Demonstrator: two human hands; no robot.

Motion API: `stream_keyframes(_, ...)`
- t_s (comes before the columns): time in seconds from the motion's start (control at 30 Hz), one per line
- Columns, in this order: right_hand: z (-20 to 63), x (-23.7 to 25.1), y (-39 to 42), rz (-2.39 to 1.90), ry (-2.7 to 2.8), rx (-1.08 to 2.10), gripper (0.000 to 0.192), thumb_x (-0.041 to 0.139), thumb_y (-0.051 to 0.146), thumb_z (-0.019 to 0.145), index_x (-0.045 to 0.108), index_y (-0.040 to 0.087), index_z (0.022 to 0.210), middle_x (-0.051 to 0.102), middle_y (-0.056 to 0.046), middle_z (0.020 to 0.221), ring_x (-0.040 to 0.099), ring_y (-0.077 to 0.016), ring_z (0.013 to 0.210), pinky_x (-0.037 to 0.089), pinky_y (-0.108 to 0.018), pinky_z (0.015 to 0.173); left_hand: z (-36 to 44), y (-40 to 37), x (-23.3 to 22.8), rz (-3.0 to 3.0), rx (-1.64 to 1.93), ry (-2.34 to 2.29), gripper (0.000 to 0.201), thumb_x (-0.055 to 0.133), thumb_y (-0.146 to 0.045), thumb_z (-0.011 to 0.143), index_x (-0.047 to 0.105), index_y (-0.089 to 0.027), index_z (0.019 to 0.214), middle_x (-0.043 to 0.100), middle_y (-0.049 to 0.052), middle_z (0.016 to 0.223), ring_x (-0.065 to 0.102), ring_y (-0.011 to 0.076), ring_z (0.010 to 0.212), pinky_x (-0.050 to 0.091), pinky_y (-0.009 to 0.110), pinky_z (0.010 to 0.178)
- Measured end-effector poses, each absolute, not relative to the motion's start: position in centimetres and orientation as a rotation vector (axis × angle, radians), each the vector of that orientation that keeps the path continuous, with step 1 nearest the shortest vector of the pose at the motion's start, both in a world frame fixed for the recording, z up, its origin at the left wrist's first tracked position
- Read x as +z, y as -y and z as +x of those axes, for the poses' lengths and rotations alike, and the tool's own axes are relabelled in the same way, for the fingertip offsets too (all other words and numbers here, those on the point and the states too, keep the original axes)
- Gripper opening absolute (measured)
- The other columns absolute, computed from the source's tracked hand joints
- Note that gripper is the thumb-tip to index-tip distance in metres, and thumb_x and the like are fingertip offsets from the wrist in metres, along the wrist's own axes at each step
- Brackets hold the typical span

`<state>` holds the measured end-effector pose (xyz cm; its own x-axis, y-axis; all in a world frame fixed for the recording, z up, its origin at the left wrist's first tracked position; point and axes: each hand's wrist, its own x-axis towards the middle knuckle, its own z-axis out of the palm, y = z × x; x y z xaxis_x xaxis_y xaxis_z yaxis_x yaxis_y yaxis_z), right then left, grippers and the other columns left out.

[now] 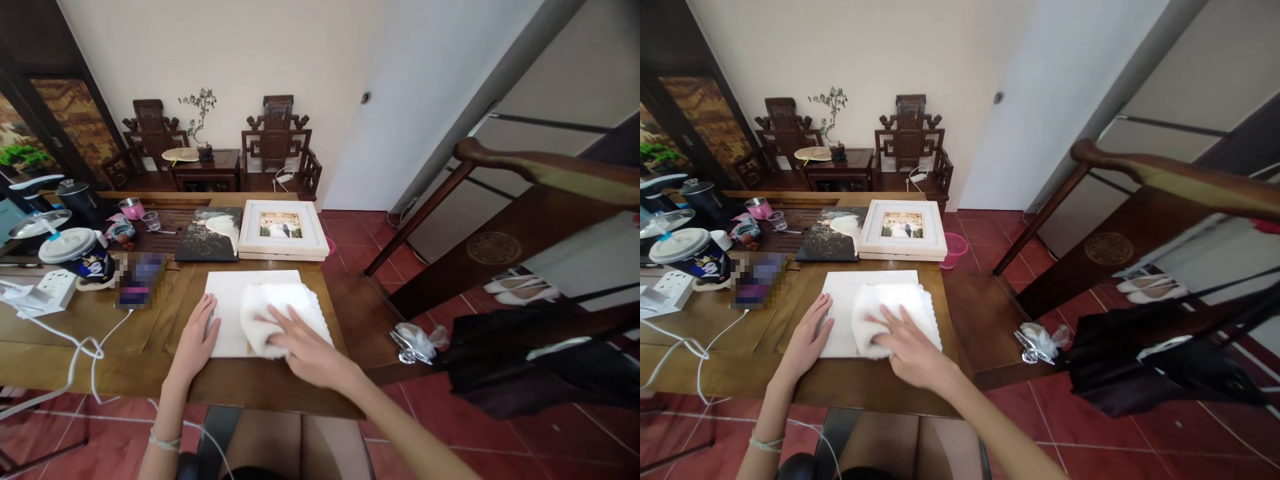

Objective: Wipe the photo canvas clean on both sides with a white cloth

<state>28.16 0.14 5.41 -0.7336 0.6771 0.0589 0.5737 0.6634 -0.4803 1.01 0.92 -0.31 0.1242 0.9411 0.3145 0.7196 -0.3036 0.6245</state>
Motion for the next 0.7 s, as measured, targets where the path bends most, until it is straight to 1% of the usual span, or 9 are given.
stream_keyframes(0.1,26.5,4.9,-4.0,-1.150,2.577,0.578,0.068,0.037,-0.006,0.063,0.060,0.018,0.122,0.037,-0.005,0.153,0.014,-0.0238,0.146,0.010,-0.055,0.118,1.0,-1.0,-0.4,2.099,0.976,-1.630,0.044,0.044,-0.035,0.095,0.050,-0.017,0.135,0.044,0.013,0.148,0.033,0.0247,0.142,0.028,0.047,0.117)
stream_keyframes(0.17,25.1,4.4,-5.6,-1.244,2.496,0.524,0.066,0.038,-0.005,0.067,0.057,0.016,0.127,0.033,-0.008,0.154,0.010,-0.0278,0.147,0.006,-0.062,0.115,0.9,-1.0,-0.5,2.111,0.980,-1.631,0.044,0.044,-0.035,0.096,0.050,-0.018,0.135,0.044,0.013,0.149,0.033,0.0246,0.142,0.029,0.047,0.117)
stream_keyframes(0.27,23.2,3.8,-5.8,-1.336,2.432,0.465,0.059,0.041,-0.003,0.072,0.058,0.015,0.126,0.031,-0.012,0.155,0.003,-0.0345,0.146,0.003,-0.070,0.110,0.9,-1.1,-0.6,2.121,0.980,-1.625,0.044,0.043,-0.034,0.096,0.049,-0.017,0.136,0.044,0.013,0.148,0.033,0.0240,0.142,0.029,0.047,0.117)
stream_keyframes(0.33,22.7,3.6,-4.1,-1.329,2.455,0.456,0.054,0.043,-0.003,0.075,0.062,0.016,0.122,0.034,-0.012,0.154,0.004,-0.0362,0.146,0.003,-0.071,0.110,0.9,-1.1,-0.6,2.125,0.986,-1.624,0.044,0.044,-0.035,0.096,0.050,-0.016,0.135,0.045,0.013,0.148,0.034,0.0241,0.142,0.029,0.047,0.117)
stream_keyframes(0.43,22.9,3.4,-0.1,-1.254,2.525,0.459,0.050,0.040,-0.003,0.079,0.067,0.019,0.115,0.034,-0.007,0.154,0.005,-0.0355,0.146,0.003,-0.068,0.112,0.8,-1.2,-0.7,2.126,0.993,-1.621,0.044,0.044,-0.035,0.095,0.050,-0.016,0.135,0.044,0.014,0.148,0.034,0.0247,0.142,0.029,0.048,0.116)
stream_keyframes(0.53,24.1,3.4,3.6,-1.101,2.609,0.487,0.046,0.041,-0.001,0.079,0.069,0.020,0.110,0.030,-0.004,0.156,0.002,-0.0354,0.146,0.001,-0.067,0.113,0.8,-1.2,-0.7,2.119,0.981,-1.618,0.044,0.044,-0.035,0.095,0.050,-0.018,0.135,0.043,0.013,0.149,0.034,0.0245,0.142,0.029,0.048,0.117)
stream_keyframes(0.63,25.4,3.7,4.9,-0.940,2.676,0.568,0.044,0.044,0.000,0.073,0.071,0.020,0.102,0.033,-0.001,0.155,0.003,-0.0338,0.146,0.002,-0.066,0.114,0.7,-1.2,-0.7,2.121,0.967,-1.616,0.045,0.045,-0.035,0.095,0.050,-0.017,0.135,0.043,0.013,0.149,0.033,0.0248,0.142,0.029,0.047,0.117)
stream_keyframes(0.7,26.3,4.0,4.0,-0.867,2.695,0.614,0.051,0.042,-0.003,0.067,0.071,0.020,0.102,0.038,0.000,0.153,0.006,-0.0300,0.147,0.003,-0.064,0.115,0.7,-1.3,-0.7,2.125,0.967,-1.618,0.045,0.045,-0.036,0.095,0.050,-0.017,0.135,0.044,0.013,0.148,0.034,0.0254,0.142,0.029,0.047,0.116)
